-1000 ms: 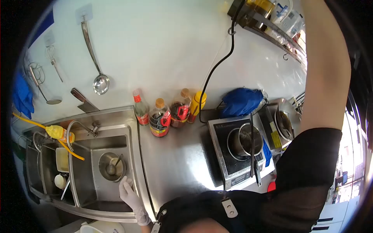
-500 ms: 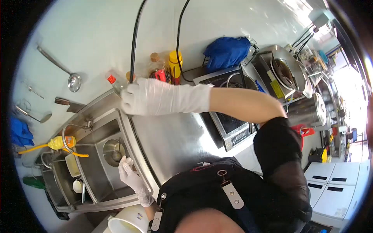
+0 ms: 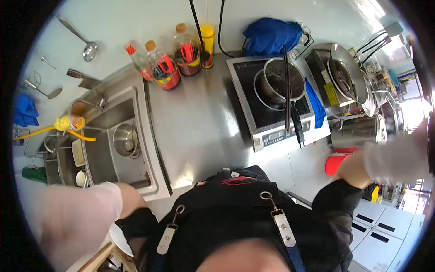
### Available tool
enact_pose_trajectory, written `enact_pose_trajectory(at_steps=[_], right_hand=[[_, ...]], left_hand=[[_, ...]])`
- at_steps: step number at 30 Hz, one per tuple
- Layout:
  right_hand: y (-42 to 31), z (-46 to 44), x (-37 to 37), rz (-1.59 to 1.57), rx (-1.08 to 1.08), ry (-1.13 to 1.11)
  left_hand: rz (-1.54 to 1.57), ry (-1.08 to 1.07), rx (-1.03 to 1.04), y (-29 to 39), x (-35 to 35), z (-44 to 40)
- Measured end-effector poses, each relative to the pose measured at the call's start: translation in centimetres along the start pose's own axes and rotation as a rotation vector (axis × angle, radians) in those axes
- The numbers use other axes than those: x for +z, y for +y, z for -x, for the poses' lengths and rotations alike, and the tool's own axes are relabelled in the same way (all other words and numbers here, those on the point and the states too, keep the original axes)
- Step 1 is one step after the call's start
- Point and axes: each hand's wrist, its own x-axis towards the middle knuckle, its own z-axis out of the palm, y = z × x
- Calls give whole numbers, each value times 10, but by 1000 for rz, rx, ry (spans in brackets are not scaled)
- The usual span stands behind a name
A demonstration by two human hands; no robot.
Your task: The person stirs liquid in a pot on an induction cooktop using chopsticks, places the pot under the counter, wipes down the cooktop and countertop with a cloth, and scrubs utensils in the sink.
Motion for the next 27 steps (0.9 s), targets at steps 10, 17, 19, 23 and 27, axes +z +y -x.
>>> enact_pose_trajectory(at_steps=[10,17,19,23,27], right_hand=[[-75,28,-186,88,-282,130],[-54,68,-241,111,-222,157],[-48,71,-253,100,-221,181],[-38,67,-291,87,-298,245],[-50,78,-320,54,-315,251]], left_hand=[[402,-205,341,112,60,-36],[432,-208,337,157,108,-47],[413,-171,347,172,119,-65],[431,-58,395,218,122,-102],[430,-15,397,268,118,-96]])
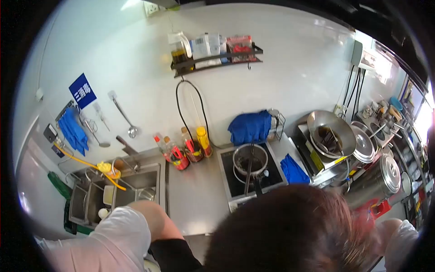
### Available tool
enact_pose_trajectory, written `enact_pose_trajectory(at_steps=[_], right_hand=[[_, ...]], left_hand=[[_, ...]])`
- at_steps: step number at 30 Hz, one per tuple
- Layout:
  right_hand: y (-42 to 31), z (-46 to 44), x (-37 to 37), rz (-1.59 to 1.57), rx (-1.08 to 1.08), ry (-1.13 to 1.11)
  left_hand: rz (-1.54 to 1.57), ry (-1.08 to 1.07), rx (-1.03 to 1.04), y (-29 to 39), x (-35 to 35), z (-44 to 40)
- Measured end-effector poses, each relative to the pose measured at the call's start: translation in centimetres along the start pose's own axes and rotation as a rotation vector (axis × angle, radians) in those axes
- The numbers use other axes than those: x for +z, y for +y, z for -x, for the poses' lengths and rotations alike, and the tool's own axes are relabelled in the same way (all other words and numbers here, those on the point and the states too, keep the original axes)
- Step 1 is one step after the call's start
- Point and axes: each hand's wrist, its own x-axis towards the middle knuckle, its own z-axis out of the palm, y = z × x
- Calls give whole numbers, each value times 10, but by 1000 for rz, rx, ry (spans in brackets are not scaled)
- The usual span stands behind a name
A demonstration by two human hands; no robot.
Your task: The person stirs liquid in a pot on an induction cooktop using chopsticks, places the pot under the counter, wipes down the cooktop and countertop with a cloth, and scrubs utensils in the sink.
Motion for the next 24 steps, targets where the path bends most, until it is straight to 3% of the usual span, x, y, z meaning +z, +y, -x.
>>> enact_pose_trajectory(at_steps=[11,24], right_hand=[[34,87,-33,-61,-13,-33],[37,104,-31,-11,-47,-91]], left_hand=[[-3,-99,-129,1,100,89],[-41,-194,-117,7,108,106]])
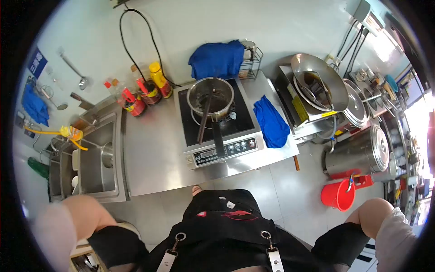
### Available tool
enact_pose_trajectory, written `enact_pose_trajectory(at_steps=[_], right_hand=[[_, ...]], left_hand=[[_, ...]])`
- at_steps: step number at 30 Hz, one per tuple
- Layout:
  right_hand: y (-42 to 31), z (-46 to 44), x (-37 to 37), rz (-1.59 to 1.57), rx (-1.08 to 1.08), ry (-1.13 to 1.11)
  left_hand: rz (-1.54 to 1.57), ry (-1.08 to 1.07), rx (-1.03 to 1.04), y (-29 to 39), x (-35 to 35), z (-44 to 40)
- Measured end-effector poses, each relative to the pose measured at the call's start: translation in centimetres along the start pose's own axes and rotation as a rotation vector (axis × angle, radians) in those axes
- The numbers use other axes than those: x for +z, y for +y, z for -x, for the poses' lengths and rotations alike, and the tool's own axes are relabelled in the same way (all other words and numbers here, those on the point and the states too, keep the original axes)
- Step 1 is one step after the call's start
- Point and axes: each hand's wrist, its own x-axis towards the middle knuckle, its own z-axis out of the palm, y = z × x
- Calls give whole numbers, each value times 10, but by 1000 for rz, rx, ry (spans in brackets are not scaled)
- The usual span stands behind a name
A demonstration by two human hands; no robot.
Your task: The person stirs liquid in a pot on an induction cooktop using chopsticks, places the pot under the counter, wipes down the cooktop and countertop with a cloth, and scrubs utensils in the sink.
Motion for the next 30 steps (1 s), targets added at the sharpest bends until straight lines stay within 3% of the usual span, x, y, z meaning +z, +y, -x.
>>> enact_pose_trajectory(at_steps=[11,13,15,19,22,24,26,27,28,29,30], right_hand=[[18,-8,53,54,41,67],[28,8,71,84,150,136],[50,43,103,132,399,201],[117,214,209,266,1161,37],[141,428,266,262,1439,-285],[130,508,282,317,1421,-588],[106,542,292,209,1598,-732],[96,533,295,254,1648,-965],[85,542,298,352,1558,-949],[81,547,301,312,1572,-905],[79,548,300,276,1585,-869]], left_hand=[[34,-61,12,-53,-23,19],[35,-67,24,-64,-24,24],[27,-73,18,-73,-27,26],[0,-74,2,-80,-30,30],[-73,-5,-25,-76,-34,29],[-162,107,-66,-68,-37,35],[-291,292,-235,-63,-32,58],[-371,393,-507,-66,-22,82],[-399,464,-850,-69,-7,109],[-573,-133,-801,-83,20,132],[-192,82,-1281,-86,42,176]])
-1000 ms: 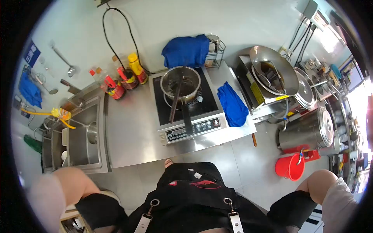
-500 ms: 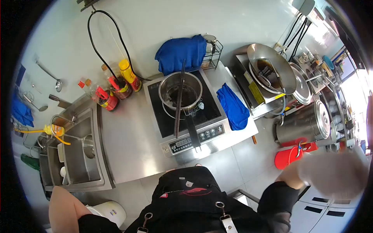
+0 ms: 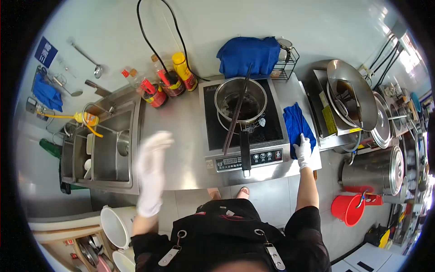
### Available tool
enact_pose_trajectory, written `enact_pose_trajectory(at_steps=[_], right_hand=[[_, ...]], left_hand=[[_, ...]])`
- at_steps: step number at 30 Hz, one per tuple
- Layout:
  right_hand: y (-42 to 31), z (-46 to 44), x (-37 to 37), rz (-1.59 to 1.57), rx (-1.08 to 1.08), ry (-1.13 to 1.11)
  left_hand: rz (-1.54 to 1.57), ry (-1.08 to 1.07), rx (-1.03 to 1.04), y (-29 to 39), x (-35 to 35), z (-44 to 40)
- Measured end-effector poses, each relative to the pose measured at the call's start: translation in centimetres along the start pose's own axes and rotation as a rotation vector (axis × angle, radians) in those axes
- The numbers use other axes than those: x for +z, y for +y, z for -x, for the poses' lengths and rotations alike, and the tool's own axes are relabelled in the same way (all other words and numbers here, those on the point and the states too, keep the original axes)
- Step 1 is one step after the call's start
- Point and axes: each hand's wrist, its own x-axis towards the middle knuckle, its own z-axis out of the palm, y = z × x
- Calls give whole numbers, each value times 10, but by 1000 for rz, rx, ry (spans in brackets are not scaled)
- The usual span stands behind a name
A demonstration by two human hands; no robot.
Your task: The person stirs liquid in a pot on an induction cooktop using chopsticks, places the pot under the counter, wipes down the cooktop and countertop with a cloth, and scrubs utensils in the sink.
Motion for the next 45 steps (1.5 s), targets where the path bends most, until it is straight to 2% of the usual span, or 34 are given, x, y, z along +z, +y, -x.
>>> enact_pose_trajectory(at_steps=[1,3,4,6,7,8,10,12,13,14,16,18,19,20,21,22,23,24,25,26,27,28,30,31,32,34,35,36,37,38,40,42,44,45], right_hand=[[1,7,-1,-26,2,-1],[-2,23,-7,-81,7,-5],[-2,34,-10,-76,-21,66],[-17,52,-16,-79,-51,110],[6,48,10,-160,-80,102],[-15,61,3,-487,-9,100],[1,70,17,-226,-103,180],[21,73,32,-11,-167,277],[21,75,32,10,-162,259],[20,78,31,35,-149,244],[27,77,35,51,-171,239],[47,72,42,-99,-134,174],[39,73,23,-228,19,35],[53,73,21,-332,39,118],[23,95,-19,-314,62,230],[1,108,-45,-313,56,444],[-48,136,-90,-478,-11,526],[-49,140,-112,-218,-255,747],[-96,161,-138,-140,-215,863],[-168,184,-164,-345,-226,973],[-240,207,-189,-550,-260,1091],[-281,218,-193,-486,-324,1151],[-387,239,-175,-501,-394,1142],[-429,243,-145,-836,-170,1014],[-473,243,-119,-713,-204,897],[-591,256,-74,-541,-552,440],[-622,241,-22,-828,-469,191],[-674,242,3,-693,-490,5],[-715,230,36,-699,-690,-196],[-754,219,70,-661,-746,-359],[-817,194,153,-628,-821,-480],[-874,174,216,-477,-925,-461],[-927,153,265,-384,-897,-520],[-952,145,279,-293,-943,-428]], left_hand=[[27,-126,-120,-50,11,10],[137,-213,-451,-115,42,28],[237,-253,-622,-141,53,33],[357,-368,-783,-140,79,28],[511,-472,-792,-150,85,26],[530,-538,-807,-147,88,20],[668,-657,-847,-147,98,10],[769,-631,-937,-149,116,4],[798,-634,-907,-154,124,5],[674,-620,-849,-142,121,4],[693,-528,-884,-137,116,5],[844,-505,-846,-124,81,14],[823,-476,-779,-120,52,23],[803,-448,-712,-112,17,34],[809,-342,-709,-106,-19,46],[814,-235,-703,-103,-58,60],[816,-126,-772,-111,-99,76],[780,24,-781,-123,-136,94],[658,178,-843,-141,-170,108],[566,173,-914,-153,-212,116],[586,264,-865,-160,-244,117],[636,314,-991,-192,-280,126],[684,420,-1080,-251,-335,118],[765,402,-1115,-286,-356,111],[843,381,-1148,-325,-380,101],[1066,339,-1221,-410,-423,81],[1072,372,-1221,-449,-434,70],[1076,408,-1230,-480,-441,61],[1117,442,-1289,-502,-444,53],[1152,474,-1341,-520,-448,41],[1288,459,-1366,-564,-463,28],[1056,333,-1348,-557,-467,11],[915,203,-1420,-568,-471,5],[889,143,-1382,-583,-469,10]])
